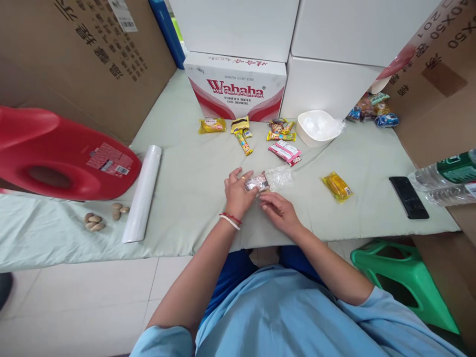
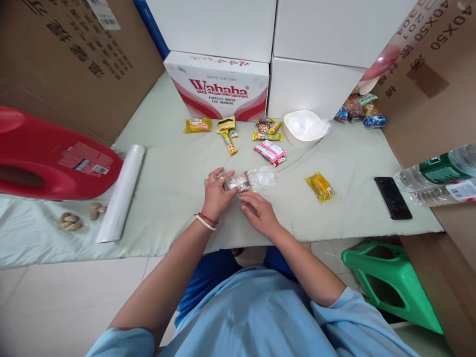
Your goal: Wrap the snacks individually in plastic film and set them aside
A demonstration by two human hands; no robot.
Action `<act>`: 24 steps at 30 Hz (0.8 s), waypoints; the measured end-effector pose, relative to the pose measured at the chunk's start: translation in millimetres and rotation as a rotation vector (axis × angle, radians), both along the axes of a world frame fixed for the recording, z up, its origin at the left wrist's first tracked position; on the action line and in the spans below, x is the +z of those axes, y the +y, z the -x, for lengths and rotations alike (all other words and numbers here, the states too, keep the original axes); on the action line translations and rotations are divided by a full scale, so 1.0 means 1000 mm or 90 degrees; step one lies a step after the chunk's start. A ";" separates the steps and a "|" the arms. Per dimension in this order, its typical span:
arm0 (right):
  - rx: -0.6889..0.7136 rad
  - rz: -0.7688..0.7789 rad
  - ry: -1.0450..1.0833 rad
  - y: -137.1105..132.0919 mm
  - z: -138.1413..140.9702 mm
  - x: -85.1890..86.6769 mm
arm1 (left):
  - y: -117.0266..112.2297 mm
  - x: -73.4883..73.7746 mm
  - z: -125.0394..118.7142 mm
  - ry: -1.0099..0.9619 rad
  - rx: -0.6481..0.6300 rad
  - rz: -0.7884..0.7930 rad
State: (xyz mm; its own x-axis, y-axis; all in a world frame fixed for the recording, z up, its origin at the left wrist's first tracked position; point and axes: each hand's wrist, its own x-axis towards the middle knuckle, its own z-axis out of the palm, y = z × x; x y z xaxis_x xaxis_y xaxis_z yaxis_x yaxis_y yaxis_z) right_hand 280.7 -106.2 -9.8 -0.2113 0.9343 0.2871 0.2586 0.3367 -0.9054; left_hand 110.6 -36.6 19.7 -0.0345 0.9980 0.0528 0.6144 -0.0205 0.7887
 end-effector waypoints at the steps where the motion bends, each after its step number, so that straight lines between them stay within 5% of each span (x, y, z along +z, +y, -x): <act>1: -0.034 0.035 0.021 0.003 -0.001 0.002 | 0.004 -0.004 0.004 -0.020 -0.024 0.026; 4: -0.133 0.058 0.012 0.020 -0.007 0.012 | 0.012 -0.013 0.013 -0.100 -0.062 0.081; 7: -0.214 -0.032 -0.084 0.044 -0.017 0.021 | 0.013 -0.016 0.013 -0.124 -0.045 0.040; 13: -0.062 -0.024 -0.258 0.078 -0.022 0.017 | 0.009 -0.004 0.008 0.007 -0.088 -0.086; 20: -0.075 0.021 -0.245 0.074 -0.011 0.009 | 0.014 0.005 0.000 0.059 -0.131 -0.097; 24: -0.127 0.015 -0.223 0.073 -0.027 0.013 | 0.017 0.002 -0.007 0.110 -0.035 -0.064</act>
State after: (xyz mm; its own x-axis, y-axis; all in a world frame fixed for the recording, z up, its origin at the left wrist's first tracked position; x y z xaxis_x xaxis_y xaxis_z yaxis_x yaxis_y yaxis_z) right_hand 307.8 -33.5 2.7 -0.1059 0.9724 0.2078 0.6113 0.2285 -0.7577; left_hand 117.5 -19.6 21.9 0.0375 0.9876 0.1527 0.7358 -0.1307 0.6644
